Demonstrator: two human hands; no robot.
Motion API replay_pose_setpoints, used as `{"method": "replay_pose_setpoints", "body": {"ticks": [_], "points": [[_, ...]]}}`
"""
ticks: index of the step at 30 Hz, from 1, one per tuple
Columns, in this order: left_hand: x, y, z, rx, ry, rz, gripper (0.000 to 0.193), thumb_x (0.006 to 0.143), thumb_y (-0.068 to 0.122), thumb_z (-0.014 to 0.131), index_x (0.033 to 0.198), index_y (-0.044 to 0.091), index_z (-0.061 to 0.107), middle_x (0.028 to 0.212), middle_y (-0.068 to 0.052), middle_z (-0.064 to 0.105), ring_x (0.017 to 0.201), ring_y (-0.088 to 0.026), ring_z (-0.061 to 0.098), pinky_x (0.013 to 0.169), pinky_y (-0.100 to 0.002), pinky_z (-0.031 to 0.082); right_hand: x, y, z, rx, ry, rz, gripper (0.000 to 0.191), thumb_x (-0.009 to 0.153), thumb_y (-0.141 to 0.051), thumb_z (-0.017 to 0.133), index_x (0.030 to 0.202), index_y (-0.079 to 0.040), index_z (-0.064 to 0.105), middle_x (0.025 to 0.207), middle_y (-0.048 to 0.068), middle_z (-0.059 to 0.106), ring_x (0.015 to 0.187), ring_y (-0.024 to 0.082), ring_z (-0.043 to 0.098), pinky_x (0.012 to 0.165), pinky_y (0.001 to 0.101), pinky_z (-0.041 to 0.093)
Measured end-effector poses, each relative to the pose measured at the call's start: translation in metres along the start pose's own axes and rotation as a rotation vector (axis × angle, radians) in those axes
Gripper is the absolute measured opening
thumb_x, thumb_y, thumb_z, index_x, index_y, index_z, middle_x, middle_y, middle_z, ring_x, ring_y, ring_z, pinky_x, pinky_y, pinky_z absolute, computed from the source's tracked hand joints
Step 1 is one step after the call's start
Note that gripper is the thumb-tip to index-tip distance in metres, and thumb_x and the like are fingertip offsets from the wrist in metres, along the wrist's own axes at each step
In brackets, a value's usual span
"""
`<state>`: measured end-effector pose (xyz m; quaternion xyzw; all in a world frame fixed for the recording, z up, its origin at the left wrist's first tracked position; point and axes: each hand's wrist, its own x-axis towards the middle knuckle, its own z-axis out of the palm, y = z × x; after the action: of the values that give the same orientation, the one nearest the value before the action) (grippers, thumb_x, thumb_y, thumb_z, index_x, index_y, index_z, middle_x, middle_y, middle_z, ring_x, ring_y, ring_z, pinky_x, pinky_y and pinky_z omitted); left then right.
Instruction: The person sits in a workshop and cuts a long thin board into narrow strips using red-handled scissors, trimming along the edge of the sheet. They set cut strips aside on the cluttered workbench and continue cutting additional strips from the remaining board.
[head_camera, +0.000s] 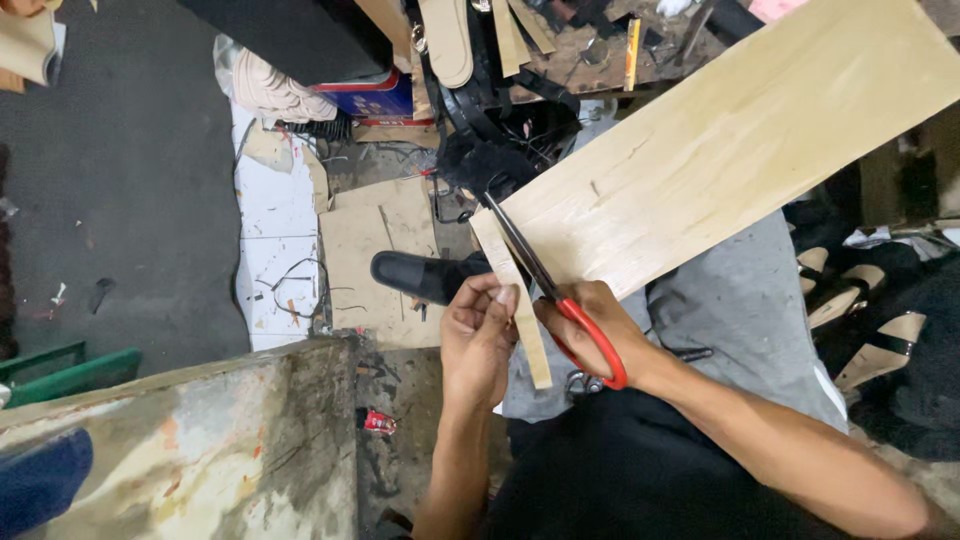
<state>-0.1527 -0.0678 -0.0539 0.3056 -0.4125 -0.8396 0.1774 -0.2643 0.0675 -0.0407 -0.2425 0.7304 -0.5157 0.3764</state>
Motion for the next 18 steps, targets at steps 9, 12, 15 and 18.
{"method": "replay_pose_setpoints", "body": {"ticks": [9,12,15,18], "points": [[0.161,0.057,0.038,0.254,-0.108,0.355,0.045,0.112,0.020,0.049,0.148,-0.006,0.050,0.101,-0.014,0.071,0.079,-0.018,0.069,0.068,-0.031,0.059,-0.011,-0.011,-0.056,0.132,0.116,0.064,0.037,0.094,-0.025,0.063,0.065,-0.003,0.059,0.045,0.003,0.053,0.037,0.012,0.050,0.040,0.0301,0.042],[0.228,0.094,0.068,0.177,-0.131,0.333,0.056,0.108,0.021,0.051,0.154,-0.003,0.030,0.123,-0.022,0.069,0.101,-0.026,0.073,0.086,-0.035,0.063,-0.009,-0.017,-0.061,0.060,0.133,0.080,0.034,0.093,-0.026,0.064,0.068,-0.004,0.061,0.046,0.003,0.054,0.039,0.012,0.051,0.041,0.0297,0.042],[0.214,0.079,0.061,0.630,0.046,0.803,0.060,0.108,0.014,0.056,0.159,-0.004,0.032,0.142,-0.024,0.058,0.123,-0.029,0.065,0.100,-0.036,0.055,-0.013,-0.015,-0.068,-0.016,0.178,0.032,0.032,0.093,-0.027,0.066,0.071,-0.004,0.061,0.048,0.003,0.054,0.042,0.012,0.051,0.041,0.0299,0.042],[0.136,0.018,0.032,0.761,0.164,0.720,0.069,0.104,0.014,0.063,0.159,-0.002,0.023,0.145,-0.024,0.044,0.124,-0.030,0.054,0.094,-0.037,0.057,-0.030,-0.005,-0.068,0.025,0.223,0.074,0.032,0.093,-0.026,0.068,0.073,-0.002,0.061,0.052,0.004,0.055,0.045,0.012,0.050,0.042,0.0312,0.041]]}}
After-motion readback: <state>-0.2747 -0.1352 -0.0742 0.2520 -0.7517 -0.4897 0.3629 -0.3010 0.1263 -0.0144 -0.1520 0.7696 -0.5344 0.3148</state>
